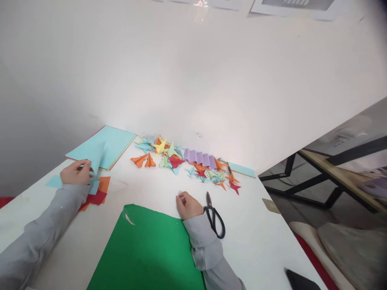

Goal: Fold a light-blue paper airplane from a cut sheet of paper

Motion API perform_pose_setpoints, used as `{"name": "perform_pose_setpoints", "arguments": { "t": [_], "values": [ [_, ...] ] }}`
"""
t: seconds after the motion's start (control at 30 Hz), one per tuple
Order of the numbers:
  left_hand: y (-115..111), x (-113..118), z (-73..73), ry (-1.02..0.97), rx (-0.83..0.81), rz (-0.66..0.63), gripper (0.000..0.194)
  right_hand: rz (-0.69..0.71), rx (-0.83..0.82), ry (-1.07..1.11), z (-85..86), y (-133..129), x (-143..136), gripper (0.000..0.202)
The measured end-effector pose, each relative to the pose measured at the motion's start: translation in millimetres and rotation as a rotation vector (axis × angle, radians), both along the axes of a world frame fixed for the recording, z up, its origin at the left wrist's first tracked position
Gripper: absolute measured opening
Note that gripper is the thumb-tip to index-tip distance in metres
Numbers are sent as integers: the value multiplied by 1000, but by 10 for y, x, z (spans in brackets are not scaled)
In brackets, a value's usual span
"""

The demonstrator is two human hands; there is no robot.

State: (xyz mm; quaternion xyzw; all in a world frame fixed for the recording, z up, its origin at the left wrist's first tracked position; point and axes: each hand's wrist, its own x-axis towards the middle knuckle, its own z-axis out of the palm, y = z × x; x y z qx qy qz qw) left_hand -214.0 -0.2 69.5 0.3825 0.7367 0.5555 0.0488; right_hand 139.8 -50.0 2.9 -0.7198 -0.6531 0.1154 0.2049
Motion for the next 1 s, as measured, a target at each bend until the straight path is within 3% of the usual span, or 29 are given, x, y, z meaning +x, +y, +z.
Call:
{"name": "perform_pose_setpoints", "arguments": {
  "t": [0.07,0.13,0.27,0.33,0.4,0.5,0.6,0.67,0.77,0.83,0.93,1.0],
  "values": [
    [11,35,20,-366,78,30,6,4,-3,8,3,0,2,23],
    [13,43,57,-485,201,-13,3,9,-8,11,12,1,1,22],
    [-41,106,167,-421,421,-29,7,5,-16,23,21,-3,-3,22],
    [-96,189,252,-316,526,-82,14,0,-6,40,2,-2,4,21],
    [-166,298,365,-339,630,-190,16,-3,29,76,-35,5,20,22],
    [-283,507,548,-589,555,-439,18,38,110,279,-89,26,46,27],
    [-373,772,635,-833,312,-665,25,138,116,718,-65,31,32,35],
    [-386,957,580,-916,114,-798,26,234,45,1066,11,5,-7,44],
    [-323,1185,340,-946,-78,-913,25,353,-39,1429,153,-83,-80,57],
    [-254,1282,138,-894,-166,-974,25,356,-49,1439,209,-146,-109,59],
    [-177,1334,-116,-779,-218,-1008,27,222,-55,1419,184,-193,-103,92],
    [-163,1318,-240,-829,-240,-1125,46,159,-8,1382,116,-179,-71,93]
  ]
}}
